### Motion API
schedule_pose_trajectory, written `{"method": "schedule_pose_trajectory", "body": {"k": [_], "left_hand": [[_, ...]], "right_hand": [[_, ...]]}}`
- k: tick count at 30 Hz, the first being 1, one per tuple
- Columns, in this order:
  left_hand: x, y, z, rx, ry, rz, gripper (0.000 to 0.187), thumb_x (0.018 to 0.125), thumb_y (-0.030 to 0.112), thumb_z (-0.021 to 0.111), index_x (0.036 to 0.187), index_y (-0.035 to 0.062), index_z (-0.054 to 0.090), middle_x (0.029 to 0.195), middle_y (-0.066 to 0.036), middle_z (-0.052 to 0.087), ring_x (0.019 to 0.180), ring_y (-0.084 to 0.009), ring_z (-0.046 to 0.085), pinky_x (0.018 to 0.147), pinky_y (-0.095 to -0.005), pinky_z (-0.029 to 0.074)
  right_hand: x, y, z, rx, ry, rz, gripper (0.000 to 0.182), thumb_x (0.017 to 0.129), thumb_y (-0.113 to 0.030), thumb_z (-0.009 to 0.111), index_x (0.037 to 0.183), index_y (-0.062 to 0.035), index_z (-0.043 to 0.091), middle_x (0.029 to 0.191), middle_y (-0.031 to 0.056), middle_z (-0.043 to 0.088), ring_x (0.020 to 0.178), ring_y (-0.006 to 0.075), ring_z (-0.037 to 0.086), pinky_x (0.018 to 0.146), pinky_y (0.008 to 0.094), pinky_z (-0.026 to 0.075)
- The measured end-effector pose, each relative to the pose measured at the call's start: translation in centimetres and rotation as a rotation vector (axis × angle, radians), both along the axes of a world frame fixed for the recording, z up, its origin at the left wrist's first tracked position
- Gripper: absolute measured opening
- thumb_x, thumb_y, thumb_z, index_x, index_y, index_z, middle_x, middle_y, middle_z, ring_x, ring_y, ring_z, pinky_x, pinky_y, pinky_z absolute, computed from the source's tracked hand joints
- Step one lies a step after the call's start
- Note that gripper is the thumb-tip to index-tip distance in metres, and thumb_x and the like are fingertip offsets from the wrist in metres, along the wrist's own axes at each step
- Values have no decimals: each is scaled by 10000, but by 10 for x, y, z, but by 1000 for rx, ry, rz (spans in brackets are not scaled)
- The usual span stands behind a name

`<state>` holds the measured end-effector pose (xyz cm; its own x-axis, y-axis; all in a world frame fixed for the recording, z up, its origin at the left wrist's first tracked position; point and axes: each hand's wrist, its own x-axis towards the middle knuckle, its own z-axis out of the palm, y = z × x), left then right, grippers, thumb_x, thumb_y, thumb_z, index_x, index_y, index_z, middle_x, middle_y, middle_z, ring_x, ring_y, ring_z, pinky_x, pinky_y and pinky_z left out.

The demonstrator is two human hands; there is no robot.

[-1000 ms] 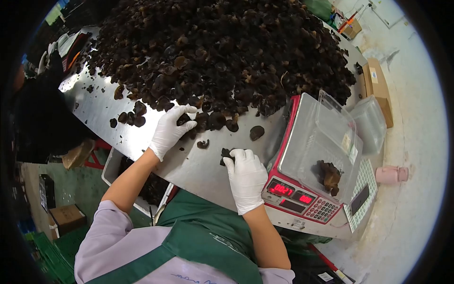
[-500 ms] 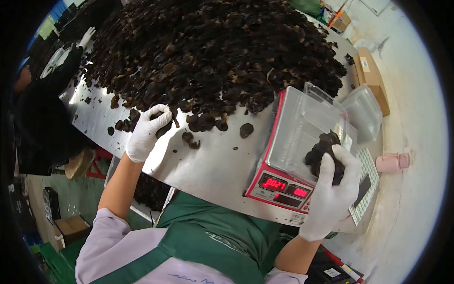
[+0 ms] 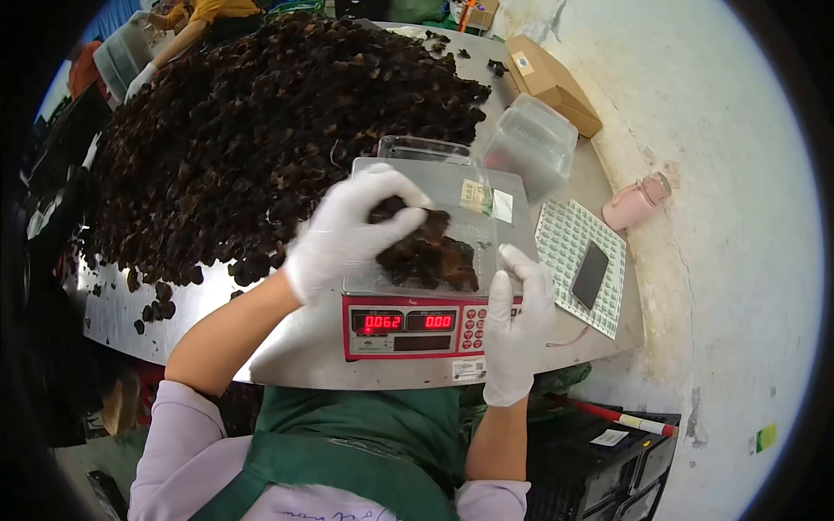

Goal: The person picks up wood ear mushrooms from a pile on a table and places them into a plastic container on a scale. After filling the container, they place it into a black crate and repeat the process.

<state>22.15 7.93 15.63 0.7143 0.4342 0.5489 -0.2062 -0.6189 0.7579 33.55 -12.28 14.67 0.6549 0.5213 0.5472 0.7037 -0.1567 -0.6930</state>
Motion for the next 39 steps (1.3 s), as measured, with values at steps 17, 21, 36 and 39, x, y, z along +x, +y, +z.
{"method": "schedule_pose_trajectory", "body": {"k": [17, 21, 36, 39], "left_hand": [[-177, 19, -58, -418, 190, 703, 136, 962, 89, 669, 1045, 14, 748, 916, -2, 684, 814, -51, 572, 735, -216, 446], [-223, 11, -87, -536, 246, 699, 136, 981, 103, 656, 1052, 21, 737, 950, 6, 699, 803, -61, 570, 757, -224, 457], [-139, -38, -28, -316, 82, 248, 307, 843, -19, 702, 1147, 24, 705, 1104, -102, 657, 1032, -200, 612, 940, -311, 478], [-116, -49, -15, -117, -6, 140, 573, 813, 110, 789, 1355, 64, 609, 1362, -157, 555, 1273, -281, 522, 1086, -372, 420]], "right_hand": [[-52, -25, -61, -91, -439, 315, 302, 795, -31, 717, 1080, -124, 686, 822, 19, 661, 614, 236, 571, 565, 351, 460], [-13, -20, -23, -149, -357, 61, 255, 807, -12, 743, 1045, -87, 687, 908, 68, 672, 800, 270, 646, 705, 380, 503], [-2, 17, 40, -77, 712, 202, 114, 1017, -132, 618, 962, -32, 627, 833, -71, 566, 775, 2, 473, 689, 192, 416], [-40, 22, 42, 36, 981, 350, 99, 1019, -125, 611, 951, -57, 634, 832, -76, 565, 780, 8, 486, 702, 201, 424]]}}
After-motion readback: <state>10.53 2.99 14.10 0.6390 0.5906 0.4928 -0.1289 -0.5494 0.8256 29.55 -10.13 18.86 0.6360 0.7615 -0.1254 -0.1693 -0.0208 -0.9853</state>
